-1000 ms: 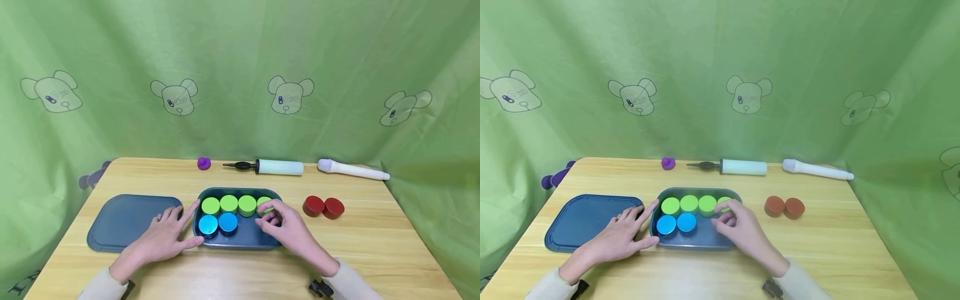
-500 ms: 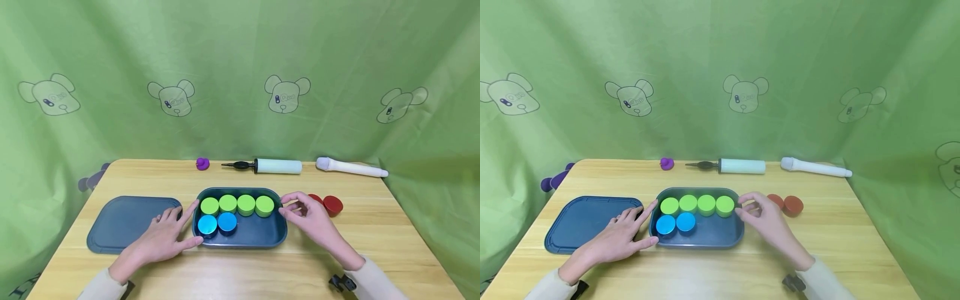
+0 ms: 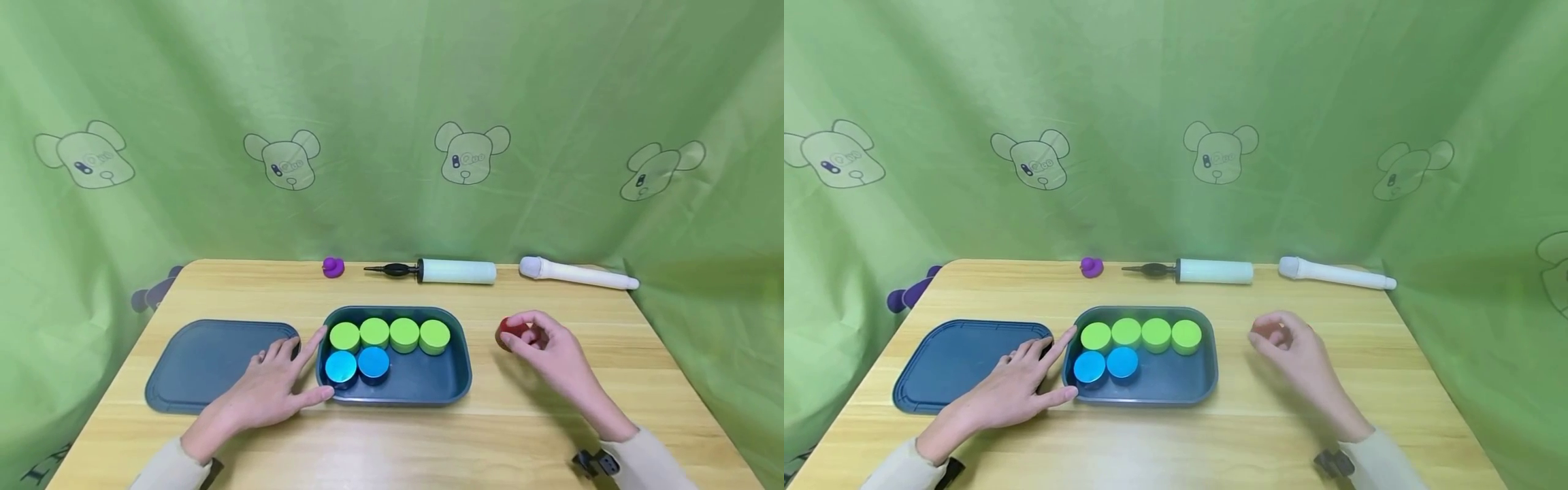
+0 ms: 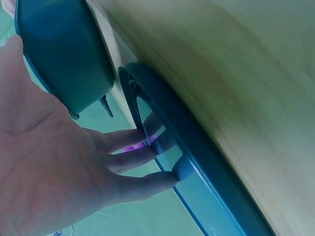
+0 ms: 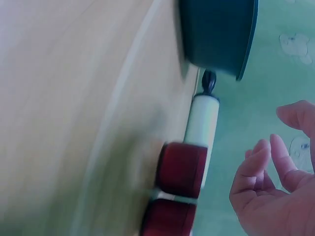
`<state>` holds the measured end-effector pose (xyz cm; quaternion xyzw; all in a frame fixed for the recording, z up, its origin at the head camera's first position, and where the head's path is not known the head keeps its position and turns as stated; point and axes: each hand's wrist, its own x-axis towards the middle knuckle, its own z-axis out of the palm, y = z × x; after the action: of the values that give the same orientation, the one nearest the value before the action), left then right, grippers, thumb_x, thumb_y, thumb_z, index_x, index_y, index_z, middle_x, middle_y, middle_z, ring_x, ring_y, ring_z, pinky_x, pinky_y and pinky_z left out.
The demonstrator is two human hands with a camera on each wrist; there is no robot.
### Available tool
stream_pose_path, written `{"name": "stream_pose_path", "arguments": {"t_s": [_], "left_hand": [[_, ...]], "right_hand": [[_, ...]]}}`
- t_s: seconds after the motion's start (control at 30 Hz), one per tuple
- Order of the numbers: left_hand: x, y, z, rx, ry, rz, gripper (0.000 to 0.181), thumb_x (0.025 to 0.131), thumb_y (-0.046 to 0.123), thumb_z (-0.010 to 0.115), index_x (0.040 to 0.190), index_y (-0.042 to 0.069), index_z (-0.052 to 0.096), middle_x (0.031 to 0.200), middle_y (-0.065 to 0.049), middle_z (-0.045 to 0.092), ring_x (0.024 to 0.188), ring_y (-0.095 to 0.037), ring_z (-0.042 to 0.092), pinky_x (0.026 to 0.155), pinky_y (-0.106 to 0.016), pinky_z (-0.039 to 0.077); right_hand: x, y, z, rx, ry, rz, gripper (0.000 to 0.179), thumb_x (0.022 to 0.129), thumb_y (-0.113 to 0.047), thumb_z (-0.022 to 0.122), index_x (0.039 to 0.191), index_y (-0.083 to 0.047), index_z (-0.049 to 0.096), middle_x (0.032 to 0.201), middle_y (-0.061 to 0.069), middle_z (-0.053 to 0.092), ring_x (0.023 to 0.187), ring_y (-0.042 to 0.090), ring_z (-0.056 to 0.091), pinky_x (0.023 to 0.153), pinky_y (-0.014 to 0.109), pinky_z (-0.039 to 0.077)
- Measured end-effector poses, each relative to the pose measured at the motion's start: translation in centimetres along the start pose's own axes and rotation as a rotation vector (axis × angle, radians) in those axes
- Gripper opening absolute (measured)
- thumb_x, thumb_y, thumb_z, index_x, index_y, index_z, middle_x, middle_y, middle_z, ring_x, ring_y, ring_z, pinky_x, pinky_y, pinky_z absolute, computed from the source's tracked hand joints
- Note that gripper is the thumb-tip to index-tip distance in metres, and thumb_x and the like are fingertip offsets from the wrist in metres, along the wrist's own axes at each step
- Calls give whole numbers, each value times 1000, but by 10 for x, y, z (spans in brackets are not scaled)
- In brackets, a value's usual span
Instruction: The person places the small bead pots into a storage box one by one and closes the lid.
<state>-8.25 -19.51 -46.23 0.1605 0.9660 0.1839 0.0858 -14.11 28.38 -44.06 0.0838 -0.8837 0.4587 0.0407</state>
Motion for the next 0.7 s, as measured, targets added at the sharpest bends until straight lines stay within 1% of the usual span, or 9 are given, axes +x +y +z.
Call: {"name": "stream_pose_path", "arguments": {"t_s": [0.17,0.3,0.5,0.63,0.7], "left_hand": [[0,0,0,-2,4,6,97,102,77,56,178,36,11,165,-31,40,150,-55,38,111,-86,29],[0,-1,1,1,9,16,97,102,78,54,178,35,12,164,-31,40,150,-55,38,110,-85,30],[0,-1,1,6,10,16,97,102,78,54,178,35,12,164,-31,40,150,-55,38,110,-85,30],[0,-2,2,10,12,15,97,102,77,55,178,35,11,164,-31,41,150,-55,38,110,-85,31],[0,-2,2,13,13,14,97,102,76,56,178,35,11,164,-31,41,150,-54,39,110,-85,31]], "right_hand": [[-2,18,-13,-54,38,53,33,102,-24,82,127,-5,72,96,9,64,81,17,56,65,25,48],[-5,26,-23,-87,66,81,35,102,-27,82,128,-6,72,98,9,63,80,17,56,63,27,47],[-6,38,-31,-139,93,101,37,102,-33,81,127,-7,73,114,12,61,82,15,57,63,29,48],[-6,50,-34,-160,95,124,41,102,-31,81,131,-4,71,126,16,60,80,11,58,59,28,50],[-5,56,-35,-163,87,133,42,102,-29,81,133,-3,70,129,17,58,79,10,58,57,28,50]]}}
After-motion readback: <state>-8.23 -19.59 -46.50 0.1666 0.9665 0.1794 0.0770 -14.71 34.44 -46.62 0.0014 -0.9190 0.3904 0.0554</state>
